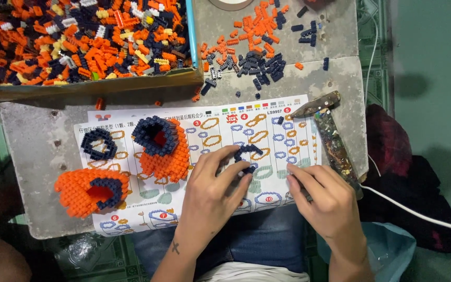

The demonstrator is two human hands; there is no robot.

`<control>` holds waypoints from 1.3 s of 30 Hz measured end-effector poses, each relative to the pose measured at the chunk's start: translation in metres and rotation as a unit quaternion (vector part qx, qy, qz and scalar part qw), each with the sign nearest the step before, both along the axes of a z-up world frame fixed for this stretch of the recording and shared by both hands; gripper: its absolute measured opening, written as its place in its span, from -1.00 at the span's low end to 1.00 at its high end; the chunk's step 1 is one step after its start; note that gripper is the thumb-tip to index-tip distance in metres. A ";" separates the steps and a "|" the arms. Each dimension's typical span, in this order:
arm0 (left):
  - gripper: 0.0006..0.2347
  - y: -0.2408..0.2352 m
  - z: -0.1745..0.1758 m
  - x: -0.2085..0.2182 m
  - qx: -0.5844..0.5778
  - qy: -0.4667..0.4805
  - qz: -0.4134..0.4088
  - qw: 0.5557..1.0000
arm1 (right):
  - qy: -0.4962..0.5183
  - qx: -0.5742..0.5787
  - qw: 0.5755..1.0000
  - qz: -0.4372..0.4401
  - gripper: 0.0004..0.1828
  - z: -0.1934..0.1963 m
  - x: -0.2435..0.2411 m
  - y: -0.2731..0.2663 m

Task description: Assembling a small 3D model of a shoe using interlocking plastic blocks according to a printed instruction sheet.

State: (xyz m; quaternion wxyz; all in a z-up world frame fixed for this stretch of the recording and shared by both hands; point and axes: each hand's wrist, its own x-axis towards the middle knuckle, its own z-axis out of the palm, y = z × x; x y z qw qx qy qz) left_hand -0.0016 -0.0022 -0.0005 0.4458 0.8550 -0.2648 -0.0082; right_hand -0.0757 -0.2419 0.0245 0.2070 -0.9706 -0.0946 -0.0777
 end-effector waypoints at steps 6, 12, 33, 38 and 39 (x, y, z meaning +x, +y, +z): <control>-0.85 -0.001 0.002 0.000 0.001 -0.005 0.001 1.000 | 0.001 0.005 1.000 -0.004 -0.84 0.001 0.005 0.003; -0.84 0.000 0.001 0.000 0.006 -0.001 0.002 1.000 | -0.009 0.004 1.000 0.000 -0.80 -0.001 0.022 0.004; -0.85 0.001 0.002 0.001 -0.005 0.004 -0.002 1.000 | -0.022 -0.061 0.992 -0.108 -0.67 0.001 0.106 0.001; -0.86 0.002 0.002 0.001 -0.009 0.005 -0.002 1.000 | -0.028 -0.052 0.993 -0.106 -0.74 -0.002 0.133 0.007; -0.87 0.002 0.003 0.001 -0.010 0.003 -0.001 1.000 | -0.031 -0.060 0.994 -0.091 -0.79 -0.004 0.139 0.009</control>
